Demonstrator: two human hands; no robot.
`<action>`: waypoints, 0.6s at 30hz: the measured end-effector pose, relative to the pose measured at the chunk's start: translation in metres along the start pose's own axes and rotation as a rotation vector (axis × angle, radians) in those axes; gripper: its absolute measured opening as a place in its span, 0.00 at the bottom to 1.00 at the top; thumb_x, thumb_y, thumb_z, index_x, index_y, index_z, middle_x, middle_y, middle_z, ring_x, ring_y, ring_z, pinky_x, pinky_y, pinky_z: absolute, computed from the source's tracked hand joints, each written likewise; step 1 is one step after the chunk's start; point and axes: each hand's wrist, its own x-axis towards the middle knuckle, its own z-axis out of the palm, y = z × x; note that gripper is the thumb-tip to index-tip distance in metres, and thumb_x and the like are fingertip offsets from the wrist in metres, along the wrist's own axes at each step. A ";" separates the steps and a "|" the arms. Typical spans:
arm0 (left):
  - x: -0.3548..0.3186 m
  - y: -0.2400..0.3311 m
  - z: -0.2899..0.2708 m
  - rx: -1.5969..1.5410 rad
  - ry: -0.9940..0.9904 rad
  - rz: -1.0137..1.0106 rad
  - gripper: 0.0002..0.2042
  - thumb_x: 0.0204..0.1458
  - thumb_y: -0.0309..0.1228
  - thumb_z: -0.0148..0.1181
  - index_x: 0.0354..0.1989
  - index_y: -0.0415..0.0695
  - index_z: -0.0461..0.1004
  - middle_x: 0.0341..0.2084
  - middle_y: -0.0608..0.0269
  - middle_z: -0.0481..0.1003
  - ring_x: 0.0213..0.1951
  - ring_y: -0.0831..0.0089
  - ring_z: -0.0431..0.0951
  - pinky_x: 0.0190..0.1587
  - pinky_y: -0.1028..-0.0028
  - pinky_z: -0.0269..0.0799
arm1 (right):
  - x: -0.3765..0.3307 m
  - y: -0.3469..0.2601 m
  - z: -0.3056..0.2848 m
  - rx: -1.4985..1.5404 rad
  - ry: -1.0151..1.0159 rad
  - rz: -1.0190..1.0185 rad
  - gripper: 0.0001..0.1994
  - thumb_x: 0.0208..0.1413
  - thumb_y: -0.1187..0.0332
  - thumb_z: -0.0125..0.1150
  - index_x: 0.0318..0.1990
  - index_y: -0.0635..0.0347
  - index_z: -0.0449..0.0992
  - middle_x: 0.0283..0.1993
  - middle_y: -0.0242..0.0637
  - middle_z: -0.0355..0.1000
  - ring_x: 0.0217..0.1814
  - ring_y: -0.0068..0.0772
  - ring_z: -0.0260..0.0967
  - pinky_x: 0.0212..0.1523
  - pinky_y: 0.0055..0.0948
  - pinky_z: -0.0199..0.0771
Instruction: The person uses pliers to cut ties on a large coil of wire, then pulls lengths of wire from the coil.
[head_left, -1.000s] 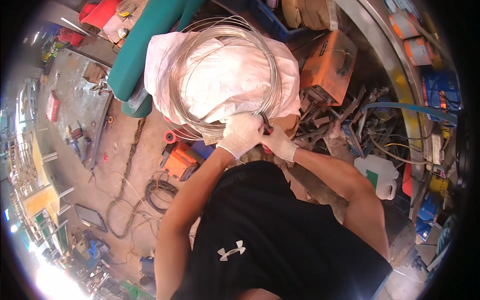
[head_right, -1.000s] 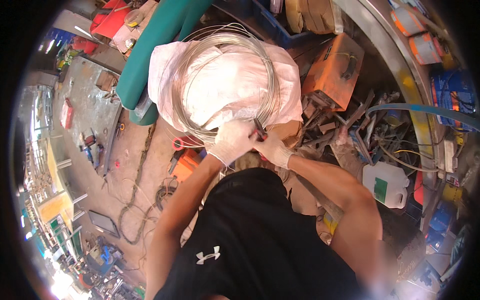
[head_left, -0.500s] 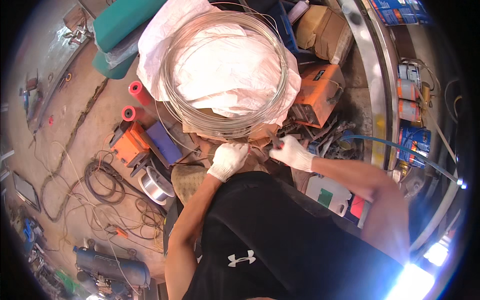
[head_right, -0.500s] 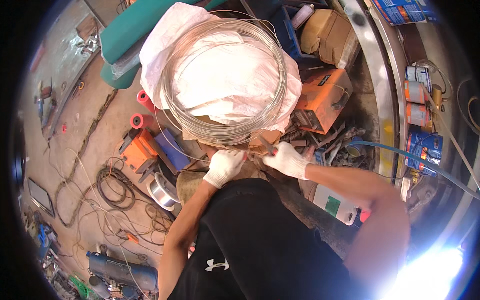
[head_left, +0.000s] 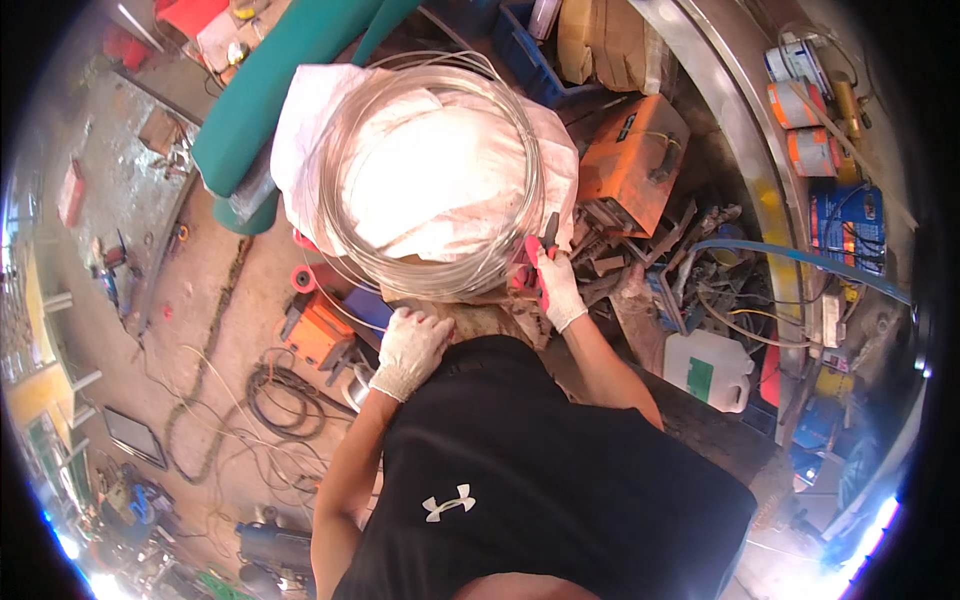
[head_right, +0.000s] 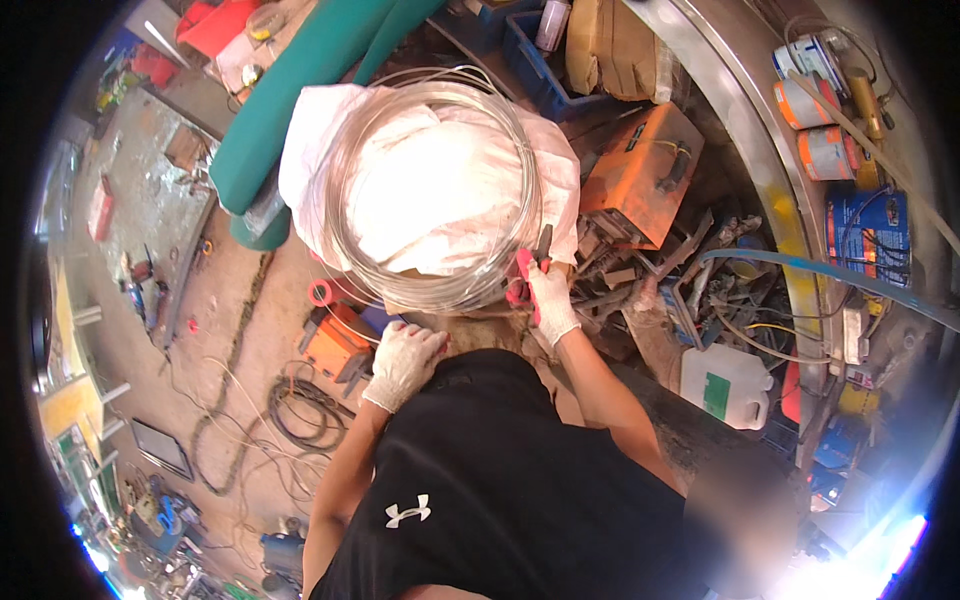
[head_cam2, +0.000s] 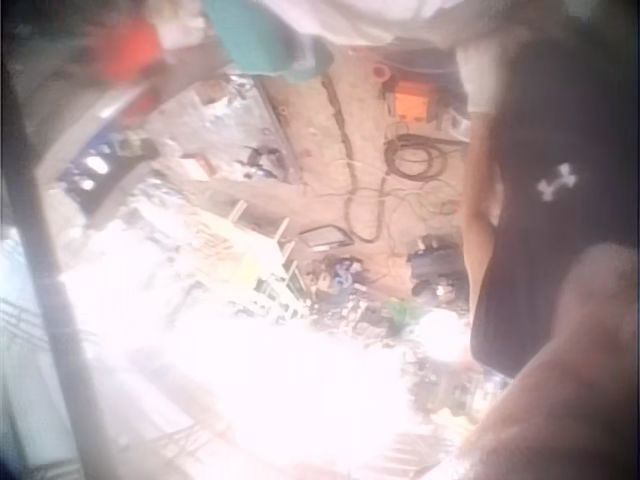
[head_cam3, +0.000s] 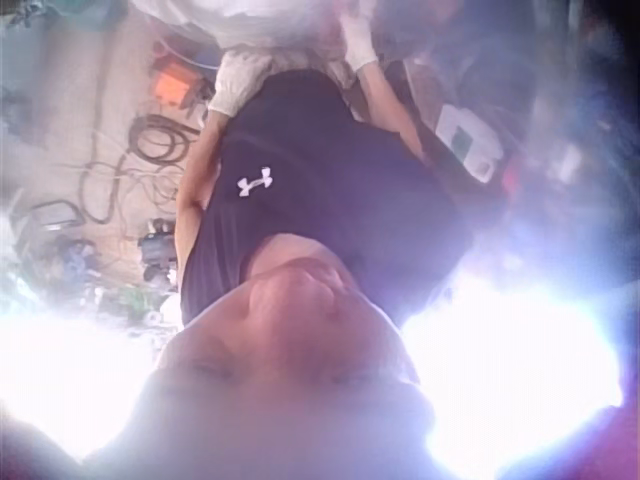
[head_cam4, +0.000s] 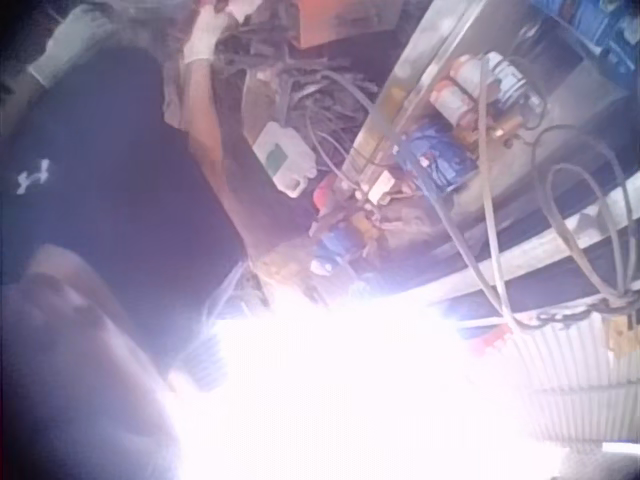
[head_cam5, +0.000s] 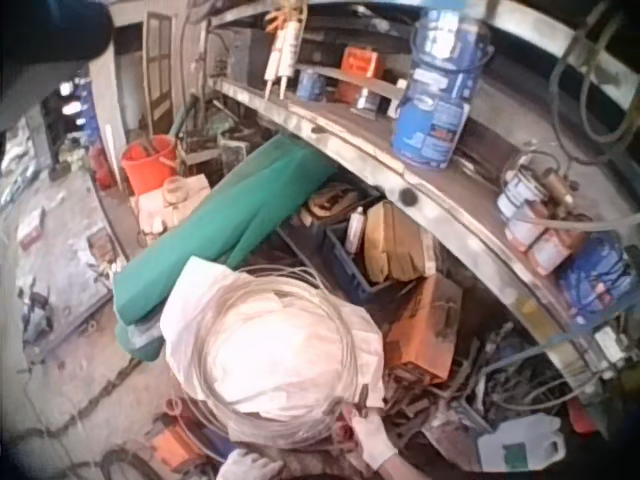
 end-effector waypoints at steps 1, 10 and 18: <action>0.001 -0.002 -0.001 0.009 -0.047 -0.016 0.09 0.59 0.39 0.56 0.39 0.51 0.77 0.29 0.63 0.80 0.39 0.65 0.80 0.47 0.64 0.67 | -0.022 -0.022 0.016 0.137 -0.198 0.036 0.09 0.69 0.65 0.56 0.48 0.61 0.73 0.44 0.47 0.80 0.23 0.30 0.72 0.23 0.36 0.77; 0.012 -0.026 0.002 -0.068 -0.139 -0.018 0.12 0.57 0.38 0.59 0.47 0.52 0.80 0.31 0.64 0.82 0.40 0.65 0.81 0.48 0.64 0.69 | 0.021 -0.022 0.038 0.012 0.074 -0.279 0.12 0.59 0.76 0.64 0.28 0.56 0.66 0.29 0.34 0.74 0.22 0.27 0.71 0.22 0.30 0.76; 0.051 -0.070 -0.059 -0.453 0.007 -0.142 0.15 0.54 0.36 0.63 0.49 0.47 0.80 0.33 0.55 0.80 0.35 0.52 0.80 0.38 0.58 0.77 | 0.075 -0.116 0.083 -0.217 0.008 -0.184 0.07 0.59 0.75 0.62 0.29 0.61 0.73 0.26 0.32 0.73 0.19 0.22 0.67 0.17 0.25 0.68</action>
